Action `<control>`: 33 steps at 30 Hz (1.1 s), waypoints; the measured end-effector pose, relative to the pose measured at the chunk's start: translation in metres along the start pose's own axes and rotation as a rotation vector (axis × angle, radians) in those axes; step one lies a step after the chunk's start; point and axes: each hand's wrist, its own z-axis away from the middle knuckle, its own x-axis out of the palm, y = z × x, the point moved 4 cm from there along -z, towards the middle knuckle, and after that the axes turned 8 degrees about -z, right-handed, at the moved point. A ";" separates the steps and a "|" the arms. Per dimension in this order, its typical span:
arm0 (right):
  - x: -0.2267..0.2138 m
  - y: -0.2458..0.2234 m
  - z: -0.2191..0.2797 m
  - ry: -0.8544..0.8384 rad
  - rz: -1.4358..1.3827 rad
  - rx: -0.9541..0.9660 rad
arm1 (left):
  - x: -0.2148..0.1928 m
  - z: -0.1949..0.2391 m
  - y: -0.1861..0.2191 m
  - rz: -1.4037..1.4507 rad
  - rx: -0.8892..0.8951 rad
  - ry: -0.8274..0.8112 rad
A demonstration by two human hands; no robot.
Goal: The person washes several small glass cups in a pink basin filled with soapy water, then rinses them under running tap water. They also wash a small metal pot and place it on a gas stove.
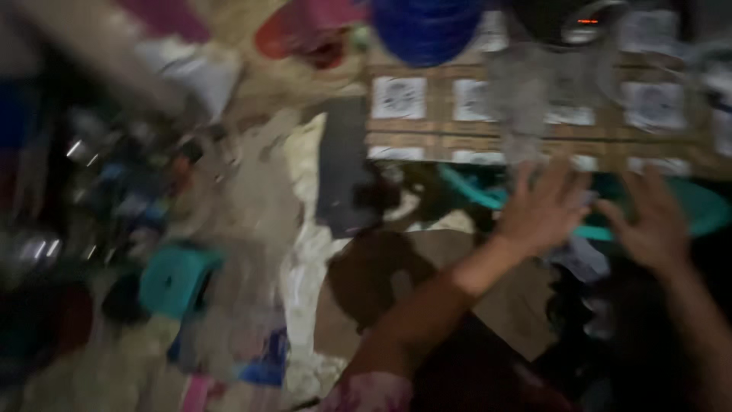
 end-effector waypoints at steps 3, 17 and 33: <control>0.015 0.033 0.004 0.011 -0.029 -0.011 | -0.013 0.035 0.009 0.167 -0.066 0.094; 0.015 -0.064 -0.003 0.184 -0.098 -0.146 | -0.018 0.161 0.008 -0.022 -0.084 -0.490; -0.011 -0.324 -0.060 0.307 -0.277 0.144 | -0.207 0.086 -0.183 -0.118 -0.040 -0.430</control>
